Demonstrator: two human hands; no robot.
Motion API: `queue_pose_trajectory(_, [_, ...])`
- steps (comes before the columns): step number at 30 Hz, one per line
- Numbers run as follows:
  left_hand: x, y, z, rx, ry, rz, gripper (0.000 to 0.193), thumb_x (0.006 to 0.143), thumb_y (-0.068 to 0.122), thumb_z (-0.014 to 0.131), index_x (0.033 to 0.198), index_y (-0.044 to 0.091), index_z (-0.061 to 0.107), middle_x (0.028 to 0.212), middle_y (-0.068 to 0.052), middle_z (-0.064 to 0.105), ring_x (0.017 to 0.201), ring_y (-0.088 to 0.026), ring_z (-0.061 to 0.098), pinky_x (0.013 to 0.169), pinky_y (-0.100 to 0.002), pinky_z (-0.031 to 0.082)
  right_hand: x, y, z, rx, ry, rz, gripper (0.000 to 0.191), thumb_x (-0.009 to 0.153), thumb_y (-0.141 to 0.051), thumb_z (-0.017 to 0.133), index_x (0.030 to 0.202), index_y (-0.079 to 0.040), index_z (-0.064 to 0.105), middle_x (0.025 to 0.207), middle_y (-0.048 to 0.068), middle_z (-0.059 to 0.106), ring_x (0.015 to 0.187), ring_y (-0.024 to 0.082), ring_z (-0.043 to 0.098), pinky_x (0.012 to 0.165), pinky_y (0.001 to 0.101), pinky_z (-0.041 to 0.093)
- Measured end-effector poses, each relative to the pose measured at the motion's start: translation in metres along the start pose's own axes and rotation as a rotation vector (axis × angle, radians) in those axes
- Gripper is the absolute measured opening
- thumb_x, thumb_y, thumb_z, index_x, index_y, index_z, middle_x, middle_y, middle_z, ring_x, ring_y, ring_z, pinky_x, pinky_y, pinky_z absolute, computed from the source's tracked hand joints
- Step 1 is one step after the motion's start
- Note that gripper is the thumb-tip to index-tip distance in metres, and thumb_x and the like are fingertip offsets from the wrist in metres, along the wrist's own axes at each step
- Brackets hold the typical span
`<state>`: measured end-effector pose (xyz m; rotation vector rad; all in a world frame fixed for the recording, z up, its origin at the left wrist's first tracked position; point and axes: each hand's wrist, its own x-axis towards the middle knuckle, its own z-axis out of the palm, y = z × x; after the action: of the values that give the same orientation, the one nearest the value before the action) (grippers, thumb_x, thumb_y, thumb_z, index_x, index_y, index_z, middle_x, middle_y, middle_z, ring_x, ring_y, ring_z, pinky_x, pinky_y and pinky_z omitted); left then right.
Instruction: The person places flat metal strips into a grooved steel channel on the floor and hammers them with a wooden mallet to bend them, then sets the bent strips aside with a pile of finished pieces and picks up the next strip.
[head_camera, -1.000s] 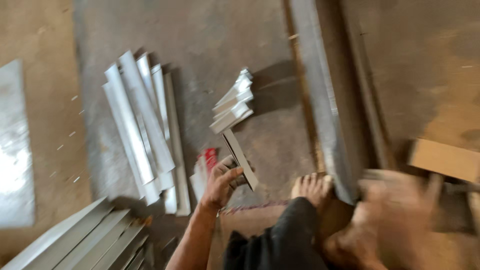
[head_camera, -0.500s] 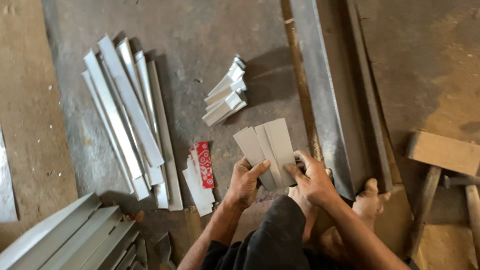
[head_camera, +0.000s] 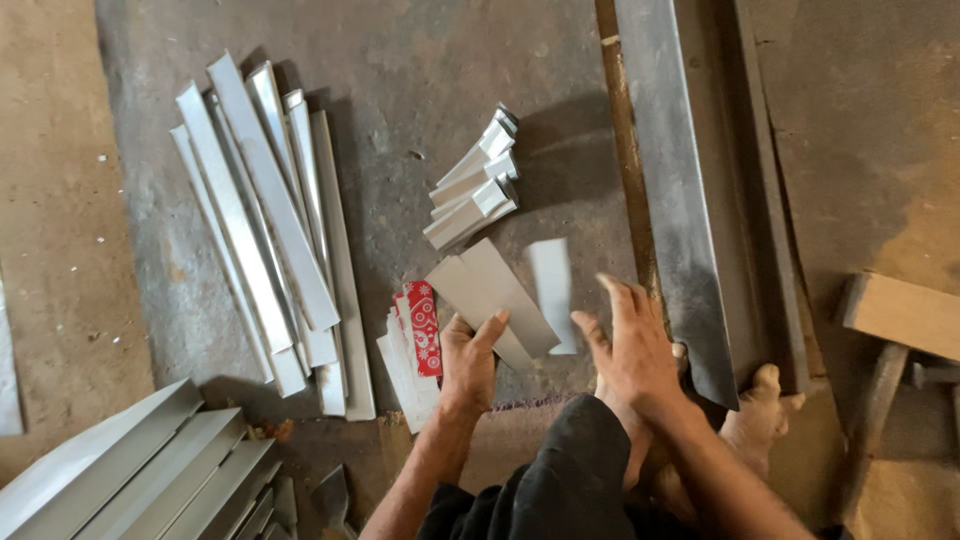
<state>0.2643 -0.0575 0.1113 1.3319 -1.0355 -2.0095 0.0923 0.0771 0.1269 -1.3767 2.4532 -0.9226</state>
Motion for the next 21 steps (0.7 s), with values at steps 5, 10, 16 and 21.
queue_pose_trajectory(5, [-0.017,-0.013,0.042,0.004,-0.133,-0.078,0.029,0.104,0.021,0.059,0.119,-0.002,0.067,0.106,-0.007,0.071,0.090,-0.013,0.063,0.077,-0.031,0.051,-0.004,-0.034,-0.003,0.431,-0.196,0.259,0.048,0.096,-0.019,0.065,0.139,-0.004,0.052,0.114,0.021,0.071,0.102,0.030,0.070,0.084,0.0431,0.056])
queue_pose_trajectory(10, [-0.012,-0.013,0.085,0.027,-0.223,-0.018,0.041,0.110,0.029,0.041,0.140,0.003,0.050,0.116,-0.012,0.069,0.097,-0.017,0.065,0.084,-0.037,0.056,-0.016,-0.021,-0.017,0.685,-0.277,0.457,0.053,0.096,-0.014,0.060,0.147,-0.005,0.050,0.119,0.019,0.072,0.100,0.028,0.071,0.088,0.0413,0.055])
queue_pose_trajectory(16, [0.023,0.020,0.130,-0.439,-0.377,0.078,0.044,0.116,0.025,0.034,0.160,0.020,0.032,0.110,-0.014,0.065,0.078,-0.020,0.064,0.061,-0.035,0.057,-0.030,0.001,-0.049,0.635,-0.354,0.364,0.065,0.088,-0.016,0.069,0.146,-0.001,0.044,0.114,0.021,0.071,0.099,0.030,0.073,0.088,0.0390,0.057])
queue_pose_trajectory(21, [0.023,0.029,0.172,-0.352,-0.344,-0.149,0.032,0.110,0.028,0.033,0.141,0.024,0.041,0.098,-0.010,0.063,0.075,-0.020,0.067,0.059,-0.037,0.059,-0.035,0.019,-0.084,0.398,-0.131,0.177,0.055,0.088,-0.011,0.069,0.141,0.001,0.054,0.130,0.025,0.068,0.111,0.035,0.072,0.093,0.0391,0.057])
